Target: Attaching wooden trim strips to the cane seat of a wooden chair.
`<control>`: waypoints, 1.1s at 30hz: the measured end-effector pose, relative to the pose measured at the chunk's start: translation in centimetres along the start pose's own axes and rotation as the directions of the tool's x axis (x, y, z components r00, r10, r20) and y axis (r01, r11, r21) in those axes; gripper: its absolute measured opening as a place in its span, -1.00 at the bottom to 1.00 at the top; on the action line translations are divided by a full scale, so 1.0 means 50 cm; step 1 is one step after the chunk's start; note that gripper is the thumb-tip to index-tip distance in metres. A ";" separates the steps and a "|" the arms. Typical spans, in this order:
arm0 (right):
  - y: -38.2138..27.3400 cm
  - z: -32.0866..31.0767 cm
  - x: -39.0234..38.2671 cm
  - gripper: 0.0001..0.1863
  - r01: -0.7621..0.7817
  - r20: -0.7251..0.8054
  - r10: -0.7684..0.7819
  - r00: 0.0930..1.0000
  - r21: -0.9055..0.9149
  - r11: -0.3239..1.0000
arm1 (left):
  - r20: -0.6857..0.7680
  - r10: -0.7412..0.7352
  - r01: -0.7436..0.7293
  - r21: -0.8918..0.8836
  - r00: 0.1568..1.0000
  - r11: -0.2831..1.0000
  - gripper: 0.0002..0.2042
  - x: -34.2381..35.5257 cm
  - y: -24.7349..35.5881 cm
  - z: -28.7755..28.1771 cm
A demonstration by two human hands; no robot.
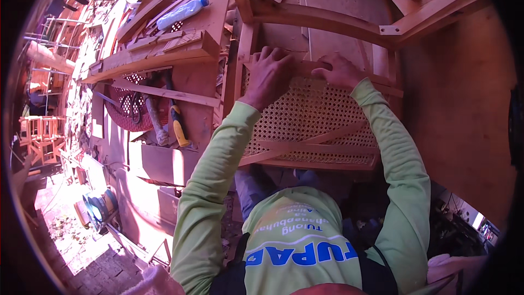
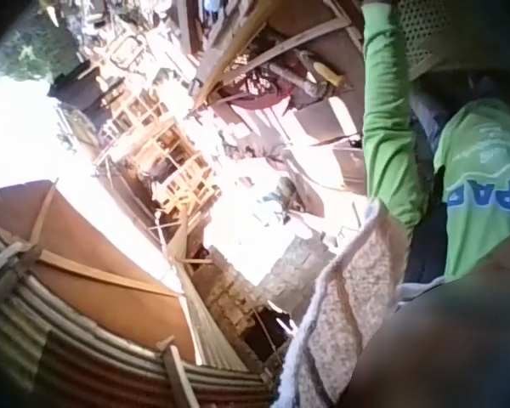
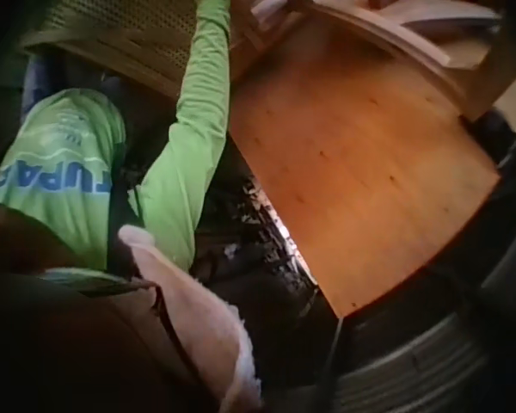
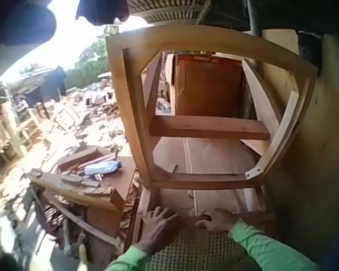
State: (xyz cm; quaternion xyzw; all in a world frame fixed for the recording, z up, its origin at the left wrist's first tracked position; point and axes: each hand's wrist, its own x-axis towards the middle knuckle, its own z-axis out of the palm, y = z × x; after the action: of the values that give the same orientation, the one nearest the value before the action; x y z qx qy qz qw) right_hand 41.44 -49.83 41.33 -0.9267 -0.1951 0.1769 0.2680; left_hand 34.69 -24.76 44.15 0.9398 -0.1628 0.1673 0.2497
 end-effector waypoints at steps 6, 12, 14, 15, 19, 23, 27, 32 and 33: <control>-0.032 -0.007 -0.001 -0.39 -0.145 0.050 0.142 0.989 0.057 0.988 | 0.664 0.082 -0.035 -0.083 0.743 0.996 -0.68 0.130 -0.135 -0.080; -0.041 0.003 -0.001 -0.38 -0.196 -0.020 0.196 0.980 0.002 0.981 | 0.854 0.028 -0.030 -0.015 0.519 0.999 -0.62 0.169 -0.134 -0.056; -0.049 -0.008 0.001 -0.37 -0.202 0.014 0.202 0.979 -0.006 0.979 | 0.920 -0.007 0.046 -0.012 0.392 0.999 -0.61 0.179 -0.152 -0.049; -0.055 -0.023 -0.004 -0.34 -0.217 0.062 0.216 0.974 0.000 0.976 | 0.872 0.113 -0.085 -0.082 0.476 0.993 -0.64 0.177 -0.142 -0.050; -0.058 -0.012 -0.008 -0.35 -0.222 0.034 0.223 0.974 -0.024 0.975 | 0.829 0.028 0.010 -0.041 0.559 0.999 -0.68 0.162 -0.127 -0.054; -0.062 -0.013 -0.011 -0.36 -0.220 0.020 0.220 0.975 0.007 0.975 | 0.870 -0.010 0.059 -0.022 0.493 0.998 -0.69 0.171 -0.132 -0.053; -0.049 -0.014 -0.015 -0.35 -0.195 0.039 0.194 0.980 0.026 0.980 | 0.873 0.149 -0.035 -0.149 0.465 0.988 -0.67 0.176 -0.176 -0.015; 0.048 -0.054 -0.010 -0.40 0.063 0.125 -0.077 0.989 0.113 0.992 | 0.821 0.066 -0.019 -0.067 0.567 0.998 -0.70 0.155 -0.155 -0.023; 0.059 -0.081 -0.020 -0.42 -0.003 0.084 0.000 0.996 0.031 1.000 | 0.847 0.026 -0.006 -0.026 0.531 1.000 -0.69 0.159 -0.149 -0.030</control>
State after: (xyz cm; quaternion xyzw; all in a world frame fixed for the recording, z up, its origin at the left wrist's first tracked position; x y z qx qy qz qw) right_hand 43.13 -54.35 43.11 -0.9143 -0.2026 0.2191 0.2738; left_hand 44.33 -19.60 45.44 0.8993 -0.2735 -0.3078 0.1477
